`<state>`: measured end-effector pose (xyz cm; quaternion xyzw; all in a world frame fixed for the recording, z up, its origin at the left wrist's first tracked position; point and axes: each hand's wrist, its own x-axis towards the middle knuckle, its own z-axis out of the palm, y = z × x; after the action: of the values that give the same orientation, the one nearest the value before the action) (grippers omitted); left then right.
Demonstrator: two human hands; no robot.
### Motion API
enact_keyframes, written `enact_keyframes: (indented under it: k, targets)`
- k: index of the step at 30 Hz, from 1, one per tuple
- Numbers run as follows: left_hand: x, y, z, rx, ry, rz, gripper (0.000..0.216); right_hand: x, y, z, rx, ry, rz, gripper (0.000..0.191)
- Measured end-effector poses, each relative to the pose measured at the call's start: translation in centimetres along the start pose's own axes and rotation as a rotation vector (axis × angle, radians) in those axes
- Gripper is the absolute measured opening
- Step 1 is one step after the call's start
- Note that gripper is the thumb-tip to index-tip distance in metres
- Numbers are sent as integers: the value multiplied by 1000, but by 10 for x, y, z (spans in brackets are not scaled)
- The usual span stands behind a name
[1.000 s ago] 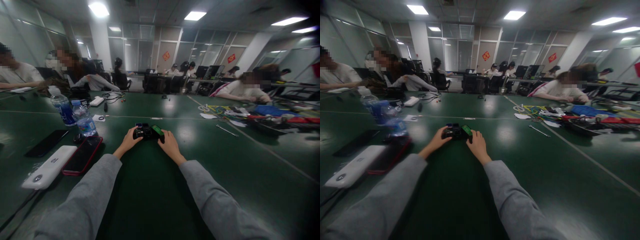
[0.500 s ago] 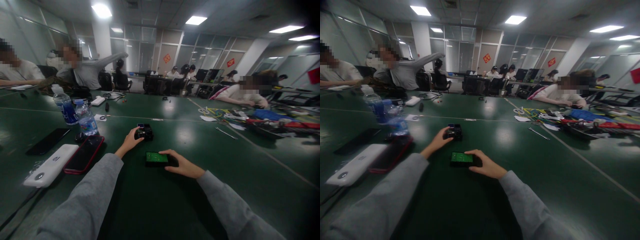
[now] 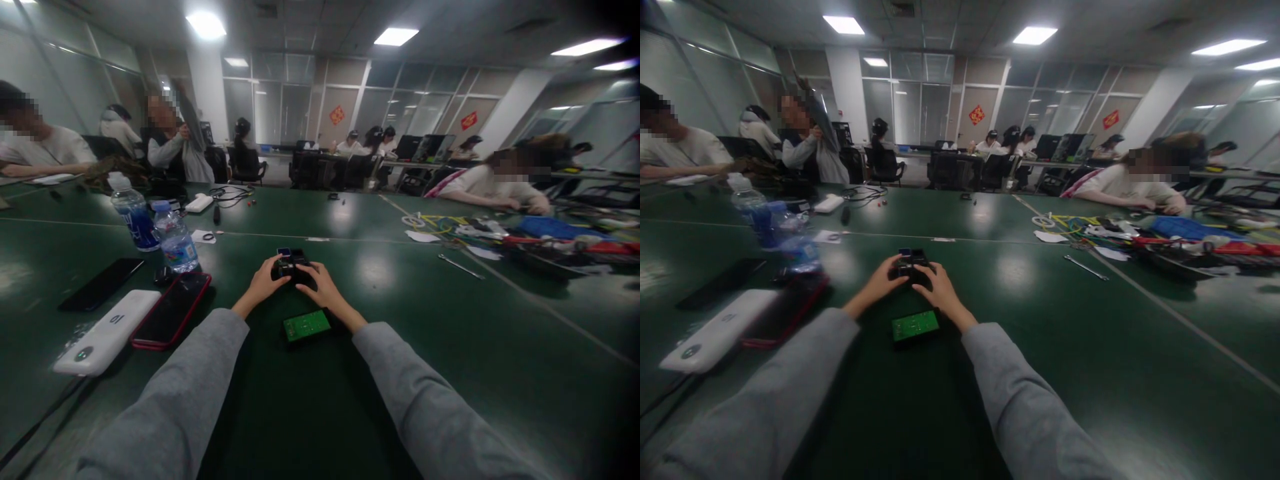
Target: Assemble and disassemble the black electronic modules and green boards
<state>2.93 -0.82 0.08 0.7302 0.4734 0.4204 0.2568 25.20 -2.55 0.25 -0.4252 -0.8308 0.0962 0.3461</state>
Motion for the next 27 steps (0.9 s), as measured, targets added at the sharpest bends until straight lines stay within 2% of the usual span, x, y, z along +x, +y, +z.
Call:
enact_keyframes:
  k: [7, 13, 17, 20, 24, 27]
  targets:
    - [-2, 4, -2, 0, -13, -7, 69, -5, -4, -8, 38, 124, 111, 33]
    - [-3, 4, -2, 11, -23, -27, 69, -3, 5, -6, 270, 308, 283, 38]
    - [-3, 6, -3, 16, -35, -31, 69, -2, 18, -1, 145, 414, 402, 33]
    - [-3, 5, -3, 14, -37, -34, 70, -2, 21, 1, 47, 429, 479, 32]
    - [-2, 2, -1, -2, -29, -24, 71, -4, 16, 1, 3, 438, 370, 52]
    - [-2, 1, -1, -14, -20, -17, 70, -4, 16, -1, 97, 420, 278, 52]
